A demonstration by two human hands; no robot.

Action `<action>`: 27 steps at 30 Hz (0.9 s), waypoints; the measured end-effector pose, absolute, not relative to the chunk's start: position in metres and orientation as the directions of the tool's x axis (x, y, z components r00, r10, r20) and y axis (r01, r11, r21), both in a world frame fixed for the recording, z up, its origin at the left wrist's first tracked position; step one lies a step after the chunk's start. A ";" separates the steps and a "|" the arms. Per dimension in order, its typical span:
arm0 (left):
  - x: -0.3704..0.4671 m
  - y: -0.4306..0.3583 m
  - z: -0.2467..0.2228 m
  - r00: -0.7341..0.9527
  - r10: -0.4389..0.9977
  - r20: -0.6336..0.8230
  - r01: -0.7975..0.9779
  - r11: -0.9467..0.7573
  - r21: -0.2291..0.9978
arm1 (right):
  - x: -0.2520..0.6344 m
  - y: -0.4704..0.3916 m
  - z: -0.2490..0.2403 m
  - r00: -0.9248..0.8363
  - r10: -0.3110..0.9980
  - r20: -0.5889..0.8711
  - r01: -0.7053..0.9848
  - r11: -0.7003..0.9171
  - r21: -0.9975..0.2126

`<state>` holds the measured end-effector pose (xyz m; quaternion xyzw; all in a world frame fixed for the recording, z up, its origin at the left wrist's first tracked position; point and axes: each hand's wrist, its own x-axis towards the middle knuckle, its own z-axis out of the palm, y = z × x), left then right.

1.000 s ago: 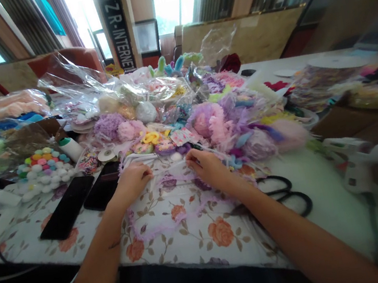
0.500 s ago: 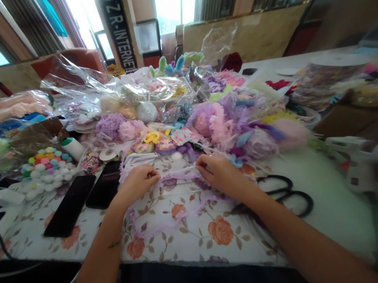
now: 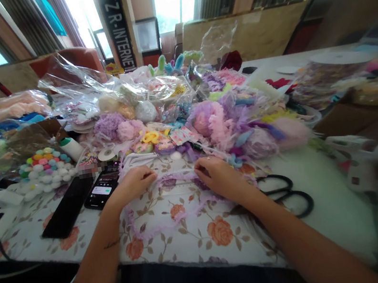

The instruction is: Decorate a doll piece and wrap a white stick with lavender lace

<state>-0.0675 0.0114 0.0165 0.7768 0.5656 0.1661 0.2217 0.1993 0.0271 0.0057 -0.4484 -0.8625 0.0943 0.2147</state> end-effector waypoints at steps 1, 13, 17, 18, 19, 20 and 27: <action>-0.068 0.011 0.017 0.307 0.952 0.007 0.810 -0.265 0.524 | 0.199 0.027 0.005 -0.506 0.815 0.284 0.735 0.579 -0.352; -0.054 0.002 0.022 0.218 0.975 -0.032 0.879 -0.182 0.440 | 0.198 0.027 0.004 -0.534 0.789 0.304 0.756 0.606 -0.245; -0.052 0.003 0.018 0.247 0.968 -0.029 0.873 -0.210 0.441 | 0.199 0.027 0.000 -0.493 0.761 0.422 0.763 0.611 -0.209; -0.053 0.004 0.016 0.251 0.968 -0.027 0.867 -0.213 0.451 | 0.198 0.027 -0.001 -0.489 0.750 0.445 0.758 0.618 -0.208; -0.054 0.004 0.014 0.252 0.967 -0.027 0.861 -0.212 0.462 | 0.197 0.026 -0.003 -0.494 0.740 0.456 0.751 0.628 -0.206; -0.055 0.005 0.013 0.250 0.968 -0.024 0.856 -0.209 0.473 | 0.196 0.026 -0.004 -0.508 0.732 0.454 0.741 0.640 -0.203; -0.059 0.014 0.003 0.252 0.966 0.055 0.845 -0.247 0.474 | 0.185 0.026 -0.008 -0.606 0.740 0.292 0.701 0.670 -0.245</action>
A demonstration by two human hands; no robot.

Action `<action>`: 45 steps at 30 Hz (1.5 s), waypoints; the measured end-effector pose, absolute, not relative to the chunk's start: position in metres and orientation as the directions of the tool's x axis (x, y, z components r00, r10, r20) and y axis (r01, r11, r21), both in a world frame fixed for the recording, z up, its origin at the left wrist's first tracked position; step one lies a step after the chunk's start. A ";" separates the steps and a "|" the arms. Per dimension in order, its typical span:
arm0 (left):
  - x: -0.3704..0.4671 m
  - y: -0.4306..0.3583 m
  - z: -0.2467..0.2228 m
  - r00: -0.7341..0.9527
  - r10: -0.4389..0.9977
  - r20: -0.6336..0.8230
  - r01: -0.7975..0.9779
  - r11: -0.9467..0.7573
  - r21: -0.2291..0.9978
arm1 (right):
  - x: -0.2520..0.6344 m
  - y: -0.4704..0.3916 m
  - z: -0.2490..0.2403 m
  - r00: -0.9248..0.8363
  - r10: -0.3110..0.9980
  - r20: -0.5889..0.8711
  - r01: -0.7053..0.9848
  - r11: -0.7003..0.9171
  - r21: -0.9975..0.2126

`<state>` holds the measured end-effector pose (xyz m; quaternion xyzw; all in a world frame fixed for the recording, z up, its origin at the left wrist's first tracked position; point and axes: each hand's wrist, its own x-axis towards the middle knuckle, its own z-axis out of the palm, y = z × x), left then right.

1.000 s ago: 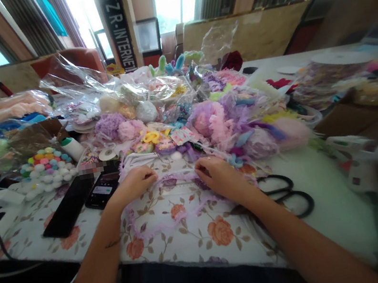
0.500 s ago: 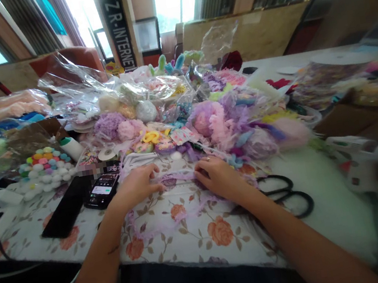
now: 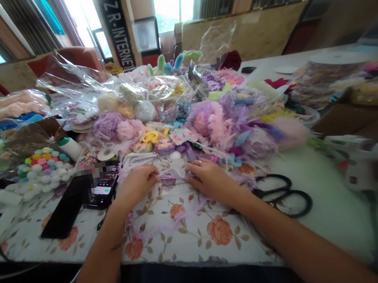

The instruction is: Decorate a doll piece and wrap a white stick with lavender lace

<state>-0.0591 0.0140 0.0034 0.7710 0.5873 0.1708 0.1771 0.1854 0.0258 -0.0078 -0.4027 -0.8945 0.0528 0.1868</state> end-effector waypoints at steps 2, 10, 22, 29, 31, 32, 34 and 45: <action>-0.060 0.017 0.001 0.262 0.960 0.102 0.840 -0.279 0.465 | 0.186 0.027 -0.008 -0.601 0.751 0.274 0.706 0.660 -0.259; -0.062 0.017 -0.003 0.315 0.935 0.164 0.775 -0.353 0.524 | 0.196 0.030 -0.004 -0.583 0.792 0.178 0.748 0.610 -0.263; -0.075 0.005 0.032 0.214 0.959 0.185 0.816 -0.280 0.505 | 0.199 0.026 0.007 -0.587 0.796 0.148 0.724 0.598 -0.344; -0.046 0.017 0.031 0.322 0.934 0.155 0.821 -0.357 0.445 | 0.199 0.024 0.010 -0.575 0.801 0.164 0.727 0.593 -0.347; -0.038 0.021 0.024 0.359 0.926 0.120 0.834 -0.376 0.404 | 0.199 0.025 0.010 -0.574 0.800 0.173 0.723 0.595 -0.351; -0.034 0.022 0.021 0.363 0.926 0.105 0.842 -0.374 0.389 | 0.199 0.025 0.009 -0.576 0.798 0.178 0.720 0.598 -0.353; -0.031 0.022 0.015 0.350 0.933 0.085 0.855 -0.356 0.377 | 0.199 0.025 0.010 -0.581 0.792 0.187 0.715 0.607 -0.347; -0.033 0.020 -0.008 0.384 0.901 0.201 0.751 -0.431 0.499 | 0.201 0.026 0.010 -0.519 0.832 0.195 0.796 0.554 -0.244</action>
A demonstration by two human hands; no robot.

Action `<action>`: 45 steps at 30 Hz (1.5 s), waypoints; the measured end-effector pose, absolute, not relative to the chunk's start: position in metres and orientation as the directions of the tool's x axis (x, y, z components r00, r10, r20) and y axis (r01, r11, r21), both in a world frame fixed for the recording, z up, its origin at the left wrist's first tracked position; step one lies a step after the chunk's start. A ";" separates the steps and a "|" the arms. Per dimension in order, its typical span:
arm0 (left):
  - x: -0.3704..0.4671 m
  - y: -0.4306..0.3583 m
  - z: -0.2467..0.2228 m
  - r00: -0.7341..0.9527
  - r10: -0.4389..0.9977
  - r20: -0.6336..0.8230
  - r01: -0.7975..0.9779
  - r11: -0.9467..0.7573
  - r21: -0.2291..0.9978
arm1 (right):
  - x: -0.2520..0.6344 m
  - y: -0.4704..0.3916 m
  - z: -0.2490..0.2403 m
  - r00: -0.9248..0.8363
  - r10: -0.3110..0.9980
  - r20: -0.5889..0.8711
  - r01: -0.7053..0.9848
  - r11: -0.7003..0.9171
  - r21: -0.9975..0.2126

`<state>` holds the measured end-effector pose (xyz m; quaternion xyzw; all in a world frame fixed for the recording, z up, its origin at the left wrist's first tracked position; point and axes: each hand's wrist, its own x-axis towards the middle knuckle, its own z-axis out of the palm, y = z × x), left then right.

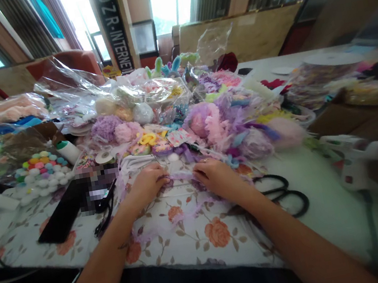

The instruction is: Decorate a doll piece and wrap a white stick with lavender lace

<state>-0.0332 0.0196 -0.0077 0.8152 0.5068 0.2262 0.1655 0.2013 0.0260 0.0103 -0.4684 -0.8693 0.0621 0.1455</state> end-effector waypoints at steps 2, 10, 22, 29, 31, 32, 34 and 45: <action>-0.033 0.020 -0.010 0.381 0.900 0.214 0.728 -0.434 0.530 | 0.202 0.028 0.009 -0.513 0.834 0.202 0.803 0.549 -0.230; -0.033 0.020 -0.014 0.380 0.894 0.238 0.708 -0.447 0.546 | 0.208 0.030 0.008 -0.530 0.820 0.214 0.807 0.566 -0.171; -0.032 0.018 -0.012 0.384 0.891 0.241 0.740 -0.453 0.498 | 0.189 0.022 -0.001 -0.636 0.675 0.373 0.656 0.728 -0.198; -0.029 0.018 -0.008 0.424 0.877 0.228 0.765 -0.481 0.427 | 0.189 0.029 -0.013 -0.619 0.713 0.329 0.682 0.696 -0.225; -0.027 0.018 -0.007 0.423 0.878 0.223 0.782 -0.478 0.400 | 0.188 0.030 -0.014 -0.634 0.701 0.327 0.685 0.705 -0.184; -0.026 0.018 -0.007 0.419 0.882 0.218 0.790 -0.472 0.391 | 0.187 0.030 -0.014 -0.642 0.694 0.324 0.688 0.709 -0.155; -0.026 0.019 -0.005 0.406 0.890 0.210 0.792 -0.457 0.405 | 0.186 0.031 -0.014 -0.654 0.686 0.318 0.696 0.711 -0.101; -0.048 0.015 0.008 0.349 0.937 0.003 0.658 -0.248 0.711 | 0.195 0.029 -0.004 -0.630 0.741 0.232 0.663 0.669 -0.336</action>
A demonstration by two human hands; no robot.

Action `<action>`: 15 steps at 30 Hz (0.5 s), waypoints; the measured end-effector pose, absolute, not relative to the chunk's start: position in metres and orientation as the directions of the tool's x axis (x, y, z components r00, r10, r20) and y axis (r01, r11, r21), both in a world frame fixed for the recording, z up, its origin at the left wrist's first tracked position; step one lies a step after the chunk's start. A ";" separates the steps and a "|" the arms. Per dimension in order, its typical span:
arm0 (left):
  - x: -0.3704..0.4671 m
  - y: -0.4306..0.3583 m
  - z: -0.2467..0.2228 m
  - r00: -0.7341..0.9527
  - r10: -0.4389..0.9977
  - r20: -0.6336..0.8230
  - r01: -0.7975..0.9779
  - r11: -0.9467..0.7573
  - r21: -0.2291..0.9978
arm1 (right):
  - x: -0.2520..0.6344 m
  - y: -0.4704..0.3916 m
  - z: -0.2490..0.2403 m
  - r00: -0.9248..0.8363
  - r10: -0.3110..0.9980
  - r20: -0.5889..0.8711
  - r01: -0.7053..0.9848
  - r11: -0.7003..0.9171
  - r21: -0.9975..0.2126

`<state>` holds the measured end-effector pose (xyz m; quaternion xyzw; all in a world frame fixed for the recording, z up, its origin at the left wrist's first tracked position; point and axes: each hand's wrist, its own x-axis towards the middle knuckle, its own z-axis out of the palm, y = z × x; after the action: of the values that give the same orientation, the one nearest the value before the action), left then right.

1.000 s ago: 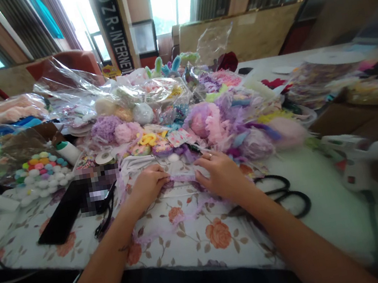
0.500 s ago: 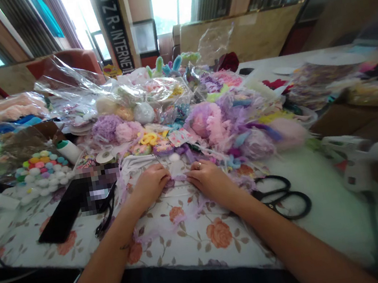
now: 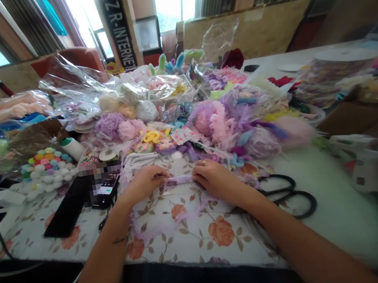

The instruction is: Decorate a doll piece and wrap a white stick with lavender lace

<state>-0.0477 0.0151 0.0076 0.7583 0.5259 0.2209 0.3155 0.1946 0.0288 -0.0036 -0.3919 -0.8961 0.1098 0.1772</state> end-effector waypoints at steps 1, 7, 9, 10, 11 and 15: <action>-0.050 0.015 0.008 0.348 0.938 -0.004 0.657 -0.241 0.714 | 0.195 0.029 -0.004 -0.639 0.735 0.225 0.667 0.676 -0.314; -0.058 0.013 0.020 0.271 0.959 0.082 0.699 -0.255 0.668 | 0.193 0.028 -0.004 -0.655 0.725 0.212 0.684 0.688 -0.242; -0.055 0.011 0.023 0.261 0.961 0.095 0.719 -0.259 0.644 | 0.193 0.028 -0.003 -0.655 0.729 0.201 0.692 0.685 -0.227; -0.053 0.010 0.023 0.274 0.958 0.090 0.726 -0.267 0.634 | 0.193 0.027 -0.002 -0.655 0.729 0.197 0.695 0.684 -0.222; -0.050 0.008 0.023 0.298 0.952 0.077 0.734 -0.280 0.619 | 0.193 0.027 -0.002 -0.655 0.730 0.194 0.697 0.683 -0.218; -0.045 0.006 0.020 0.365 0.931 0.007 0.765 -0.304 0.569 | 0.193 0.026 -0.002 -0.654 0.734 0.184 0.702 0.679 -0.213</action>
<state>-0.0448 0.0057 0.0198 0.7891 0.5372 0.1705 0.2443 0.1926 0.0264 -0.0018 -0.3958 -0.9072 0.0616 0.1284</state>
